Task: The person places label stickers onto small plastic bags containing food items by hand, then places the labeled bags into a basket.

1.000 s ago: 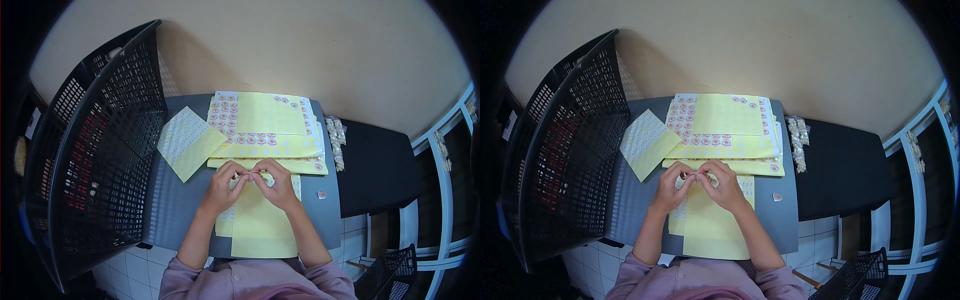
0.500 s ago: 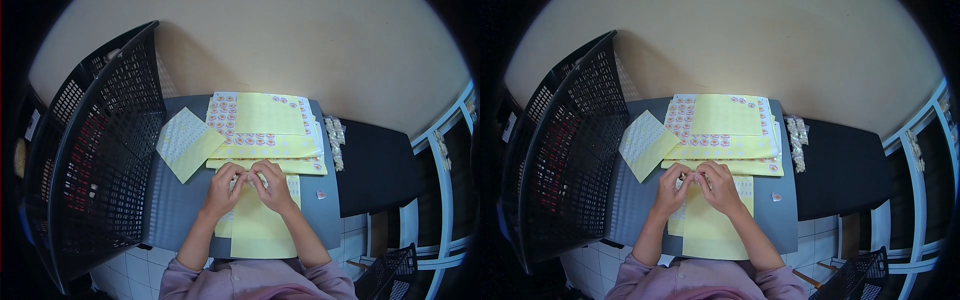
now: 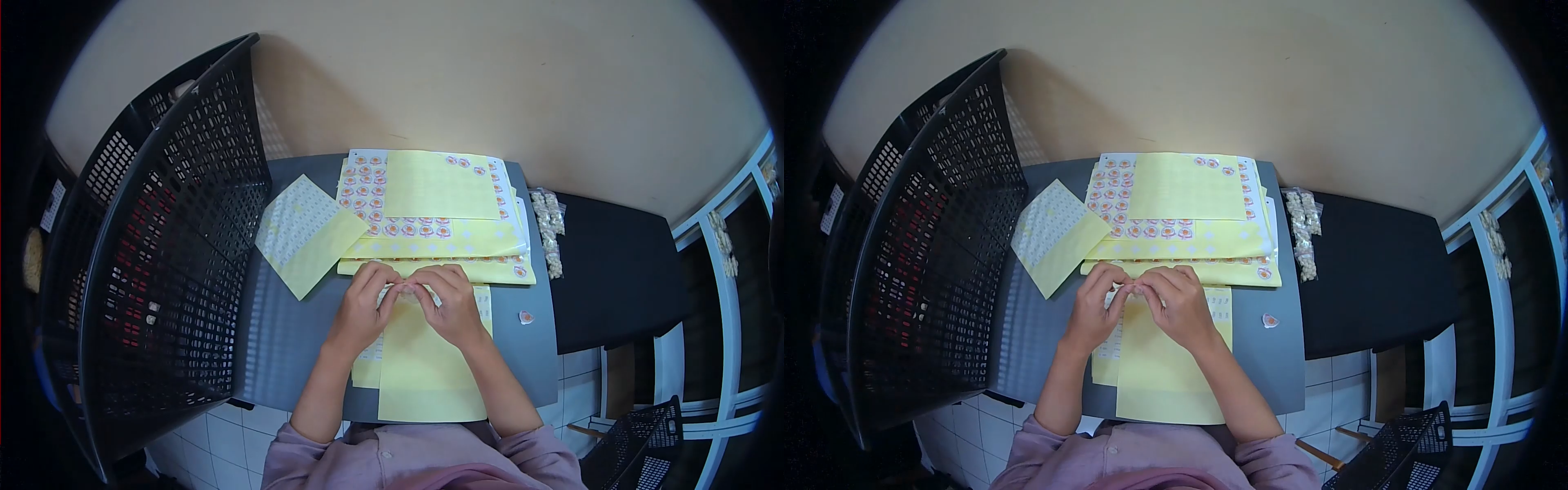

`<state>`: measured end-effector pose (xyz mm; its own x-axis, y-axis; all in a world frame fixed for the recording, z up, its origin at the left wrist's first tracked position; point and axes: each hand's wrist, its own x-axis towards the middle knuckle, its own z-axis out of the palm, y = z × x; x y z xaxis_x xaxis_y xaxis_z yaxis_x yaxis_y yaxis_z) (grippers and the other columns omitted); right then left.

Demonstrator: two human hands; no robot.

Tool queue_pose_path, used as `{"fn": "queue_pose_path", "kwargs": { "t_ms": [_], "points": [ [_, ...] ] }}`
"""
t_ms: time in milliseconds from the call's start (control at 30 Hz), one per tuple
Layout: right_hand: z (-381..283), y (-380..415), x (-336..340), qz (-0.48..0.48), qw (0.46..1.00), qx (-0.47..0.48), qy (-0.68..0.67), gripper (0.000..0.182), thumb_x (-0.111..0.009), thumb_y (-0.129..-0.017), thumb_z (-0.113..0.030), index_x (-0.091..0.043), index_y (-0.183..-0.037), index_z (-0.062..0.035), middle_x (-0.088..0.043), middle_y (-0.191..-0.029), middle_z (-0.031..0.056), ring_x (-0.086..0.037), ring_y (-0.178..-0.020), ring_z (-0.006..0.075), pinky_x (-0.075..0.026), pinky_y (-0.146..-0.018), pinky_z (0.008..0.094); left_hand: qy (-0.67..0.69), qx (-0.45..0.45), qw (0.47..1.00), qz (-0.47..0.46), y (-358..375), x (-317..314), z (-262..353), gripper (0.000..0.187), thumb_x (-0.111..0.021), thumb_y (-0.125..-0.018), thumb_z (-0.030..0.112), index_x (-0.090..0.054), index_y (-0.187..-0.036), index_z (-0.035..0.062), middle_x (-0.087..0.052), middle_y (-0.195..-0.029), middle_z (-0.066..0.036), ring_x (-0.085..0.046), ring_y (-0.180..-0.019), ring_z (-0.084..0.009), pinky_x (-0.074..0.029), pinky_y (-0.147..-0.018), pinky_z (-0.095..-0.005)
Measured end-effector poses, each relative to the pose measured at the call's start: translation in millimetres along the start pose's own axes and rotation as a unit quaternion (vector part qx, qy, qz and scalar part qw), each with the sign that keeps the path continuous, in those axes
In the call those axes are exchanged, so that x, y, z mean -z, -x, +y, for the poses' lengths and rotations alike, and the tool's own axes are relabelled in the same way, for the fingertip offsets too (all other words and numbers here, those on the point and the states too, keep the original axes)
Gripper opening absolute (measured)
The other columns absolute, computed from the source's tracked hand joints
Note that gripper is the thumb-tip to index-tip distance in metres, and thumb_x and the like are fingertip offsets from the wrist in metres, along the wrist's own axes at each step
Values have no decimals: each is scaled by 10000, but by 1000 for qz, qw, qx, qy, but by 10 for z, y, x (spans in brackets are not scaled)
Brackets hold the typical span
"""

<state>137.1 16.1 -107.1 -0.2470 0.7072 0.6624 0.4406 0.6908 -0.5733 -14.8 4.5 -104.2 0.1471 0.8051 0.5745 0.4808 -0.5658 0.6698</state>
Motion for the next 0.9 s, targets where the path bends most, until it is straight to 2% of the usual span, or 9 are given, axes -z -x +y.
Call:
{"fn": "queue_pose_path", "kwargs": {
  "t_ms": [200, 367, 400, 467, 500, 567, 700, 767, 900],
  "points": [
    [-39, -2, -27, 24, 998, 26, 48, 75, -637, -717, -49, -583, -767, -63, -606, -744, 22, -565, -678, 178, -383, -661, 299, -30, -23, 999, -17, -3, 2, 25, 127, -584, -738, -43, -496, -827, -19, -500, -789, -130, -526, -752, -271, -427, -644, -324],
    [-9, -56, 54, 4, 1000, 3, 29, 97, -642, -706, -53, -598, -791, -63, -572, -785, 36, -563, -682, 199, -380, -674, 316, 154, 149, 975, -62, 28, 15, -10, 57, -595, -775, 4, -563, -816, -20, -592, -760, -72, -572, -673, -149, -460, -616, -276],
    [7, -57, 69, 4, 1000, 3, 30, 97, -642, -706, -53, -598, -791, -63, -572, -785, 36, -563, -682, 199, -380, -674, 316, 154, 148, 975, -63, 47, -4, -29, 57, -595, -775, 4, -563, -816, -20, -592, -760, -72, -572, -673, -149, -460, -616, -276],
    [33, -50, 84, 13, 998, 5, 64, 84, -643, -715, -46, -607, -791, -49, -553, -799, 47, -569, -688, 196, -406, -629, 305, 277, 244, 926, -76, 87, -42, -69, 70, -612, -779, 24, -606, -835, -18, -626, -778, -51, -579, -691, -82, -482, -644, -232],
    [10, -50, 73, 12, 998, 5, 65, 84, -643, -715, -46, -607, -791, -49, -553, -799, 47, -569, -688, 196, -406, -629, 305, 278, 244, 926, -76, 79, -40, -60, 70, -612, -779, 24, -606, -835, -18, -626, -778, -51, -579, -691, -82, -482, -644, -232],
    [-66, -45, 27, 65, 988, -127, -53, 71, -649, -720, -38, -614, -781, -38, -571, -768, 67, -568, -656, 185, -441, -572, 269, 314, 308, 896, -56, 54, -26, -38, 87, -617, -777, 20, -617, -856, -17, -633, -795, -61, -594, -718, -81, -486, -676, -206],
    [-75, 2, -29, 19, 986, -133, -100, 81, -647, -725, -33, -619, -800, -21, -595, -737, 89, -585, -636, 163, -475, -536, 242, 318, 295, 900, -39, 67, -68, -73, 74, -619, -767, 3, -600, -836, -14, -622, -800, -64, -598, -719, -94, -493, -645, -211],
    [-122, -4, -52, 21, 966, -203, -157, 69, -642, -729, -4, -622, -789, 22, -617, -737, 88, -608, -668, 129, -486, -600, 233, 322, 296, 899, -20, 72, -87, -85, 76, -626, -758, -7, -598, -828, -17, -622, -783, -61, -598, -714, -98, -497, -670, -215],
    [-68, 38, -55, 14, 951, -240, -196, 66, -624, -753, -15, -622, -796, 35, -620, -732, 92, -623, -706, 127, -498, -638, 224, 292, 295, 909, -32, 81, -104, -87, 68, -621, -755, -21, -591, -816, -18, -620, -789, -63, -597, -737, -98, -498, -687, -214]
  ]
}}
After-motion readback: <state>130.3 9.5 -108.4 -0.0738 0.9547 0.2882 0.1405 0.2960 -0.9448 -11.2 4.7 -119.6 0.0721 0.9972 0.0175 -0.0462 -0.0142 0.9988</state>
